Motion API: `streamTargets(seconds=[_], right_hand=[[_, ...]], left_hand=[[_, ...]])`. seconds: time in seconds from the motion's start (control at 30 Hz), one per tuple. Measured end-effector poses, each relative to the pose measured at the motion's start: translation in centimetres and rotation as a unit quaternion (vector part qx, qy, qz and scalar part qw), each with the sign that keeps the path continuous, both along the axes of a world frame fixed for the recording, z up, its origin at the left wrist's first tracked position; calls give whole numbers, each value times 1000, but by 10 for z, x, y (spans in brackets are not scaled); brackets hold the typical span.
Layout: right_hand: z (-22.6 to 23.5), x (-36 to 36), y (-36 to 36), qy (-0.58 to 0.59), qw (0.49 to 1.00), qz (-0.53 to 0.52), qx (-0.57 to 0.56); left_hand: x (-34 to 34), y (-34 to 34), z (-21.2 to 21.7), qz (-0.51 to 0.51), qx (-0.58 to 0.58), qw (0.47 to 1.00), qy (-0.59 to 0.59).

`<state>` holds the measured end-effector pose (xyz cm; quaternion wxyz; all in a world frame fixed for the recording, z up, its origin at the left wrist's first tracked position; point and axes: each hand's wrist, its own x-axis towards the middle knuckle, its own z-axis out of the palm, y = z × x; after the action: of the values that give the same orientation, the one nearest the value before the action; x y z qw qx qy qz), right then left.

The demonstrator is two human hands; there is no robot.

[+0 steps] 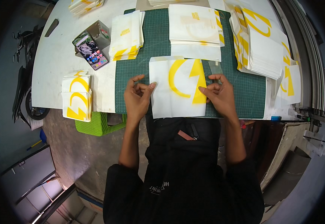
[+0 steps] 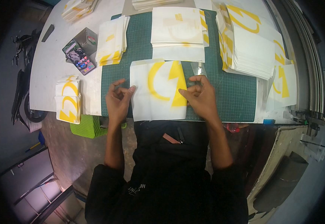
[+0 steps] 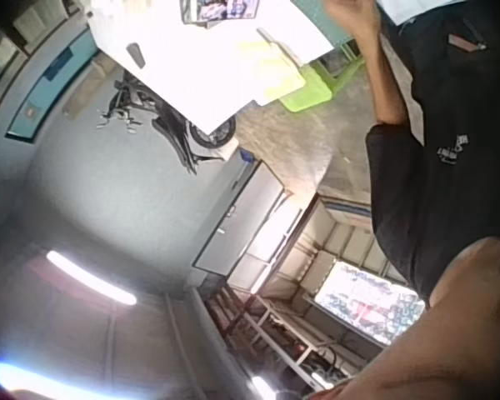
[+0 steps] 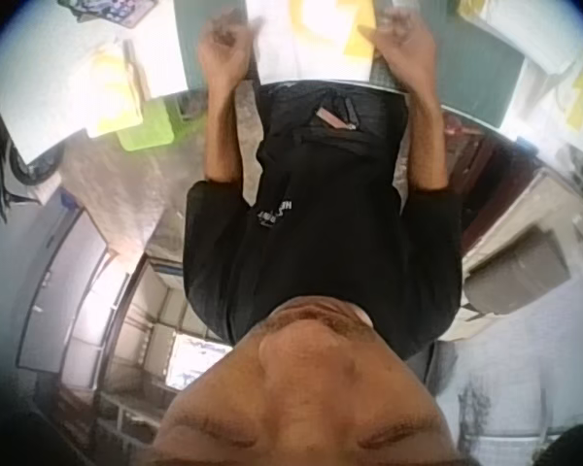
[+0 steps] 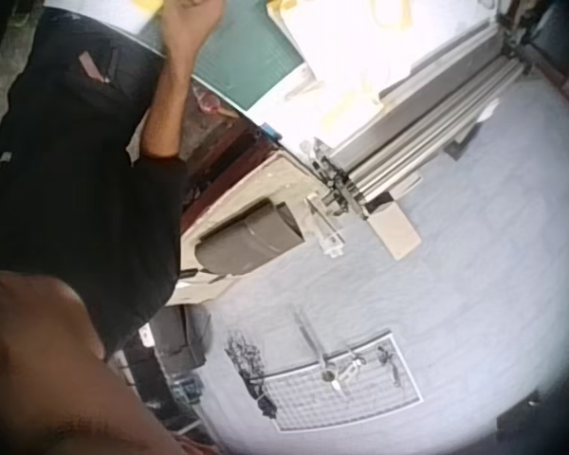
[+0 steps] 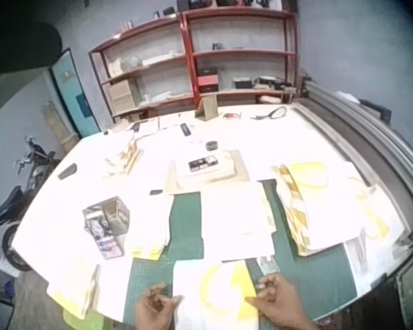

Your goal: The person repeatedly picks up white paper sheets with yellow printed designs from a stack, folds each sheet in half, and places the folded sheets into a growing pile on a green cutting mat. The process is continuous and repetitive throughout the clip.

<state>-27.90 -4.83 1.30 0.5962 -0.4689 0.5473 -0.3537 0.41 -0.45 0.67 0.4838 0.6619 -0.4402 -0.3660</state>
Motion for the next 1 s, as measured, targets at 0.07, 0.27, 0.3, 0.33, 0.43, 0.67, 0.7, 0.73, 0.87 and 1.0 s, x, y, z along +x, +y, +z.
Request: streamTargets(seconds=[0.07,0.27,0.3,0.33,0.43,0.67,0.7,0.73,0.87,1.0], right_hand=[[4,0,-4,41,999,6,7],[-1,-5,-10,54,998,15,-15],[-1,-5,-10,59,998,16,-11],[2,-6,-10,64,998,15,-6],[3,-8,-11,82,996,22,2],[-2,-16,-16,66,997,40,-8],[-5,-18,-16,60,998,36,-9],[-7,-18,-16,53,998,33,-10],[-5,-14,-16,108,993,33,-20],[-6,-8,-12,191,979,27,-72]], left_hand=[[2,-1,-2,-8,-36,994,-100],[24,-3,-14,-222,-142,874,-409],[26,0,-15,-232,-131,867,-422],[25,1,-12,-243,-120,859,-434],[24,2,0,-271,-83,851,-442],[26,1,4,-302,-42,836,-456],[26,1,4,-302,-42,836,-457],[26,1,4,-301,-40,835,-459],[28,3,3,-301,-40,832,-465],[27,2,6,-311,-34,837,-450]])
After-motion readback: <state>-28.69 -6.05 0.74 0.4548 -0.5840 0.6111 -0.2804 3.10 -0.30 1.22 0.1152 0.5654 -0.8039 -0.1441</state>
